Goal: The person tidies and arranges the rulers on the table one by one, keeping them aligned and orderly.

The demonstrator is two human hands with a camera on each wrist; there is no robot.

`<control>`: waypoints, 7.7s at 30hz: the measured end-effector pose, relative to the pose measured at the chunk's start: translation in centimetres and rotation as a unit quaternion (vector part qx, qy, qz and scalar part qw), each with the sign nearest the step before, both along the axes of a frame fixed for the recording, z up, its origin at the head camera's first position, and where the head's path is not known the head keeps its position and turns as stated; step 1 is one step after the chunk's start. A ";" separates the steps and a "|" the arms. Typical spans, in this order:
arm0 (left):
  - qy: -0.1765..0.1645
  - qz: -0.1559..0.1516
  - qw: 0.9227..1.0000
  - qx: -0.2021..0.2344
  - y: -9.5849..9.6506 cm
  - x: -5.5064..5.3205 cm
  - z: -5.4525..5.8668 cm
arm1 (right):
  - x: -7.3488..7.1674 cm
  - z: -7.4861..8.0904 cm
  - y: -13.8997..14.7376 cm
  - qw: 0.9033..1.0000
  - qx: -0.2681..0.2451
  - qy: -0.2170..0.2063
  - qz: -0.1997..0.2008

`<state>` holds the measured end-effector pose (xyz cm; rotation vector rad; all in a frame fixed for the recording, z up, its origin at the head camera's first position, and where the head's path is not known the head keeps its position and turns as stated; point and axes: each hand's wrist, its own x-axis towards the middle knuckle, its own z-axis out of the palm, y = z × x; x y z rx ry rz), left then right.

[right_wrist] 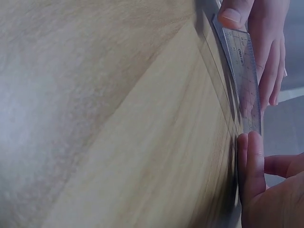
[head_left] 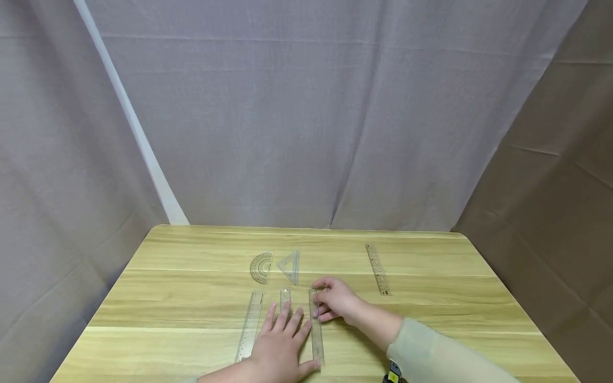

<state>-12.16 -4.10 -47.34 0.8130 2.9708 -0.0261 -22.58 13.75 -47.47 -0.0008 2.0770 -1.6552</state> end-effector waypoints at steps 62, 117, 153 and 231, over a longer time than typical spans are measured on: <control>-0.018 -0.013 0.999 -0.032 0.2 -0.3 0.0 | -0.1 0.2 -0.6 0.982 0.166 0.081 0.026; -0.012 0.001 1.000 -0.016 0.3 -0.4 0.2 | -3.1 0.1 3.6 0.811 0.372 0.368 0.261; -0.038 0.015 0.998 0.050 -0.2 -0.8 0.6 | -1.4 0.0 4.7 0.821 0.341 0.421 0.184; -0.008 0.104 0.991 0.085 3.2 -6.6 4.8 | -0.8 0.3 15.6 0.794 0.425 0.423 0.100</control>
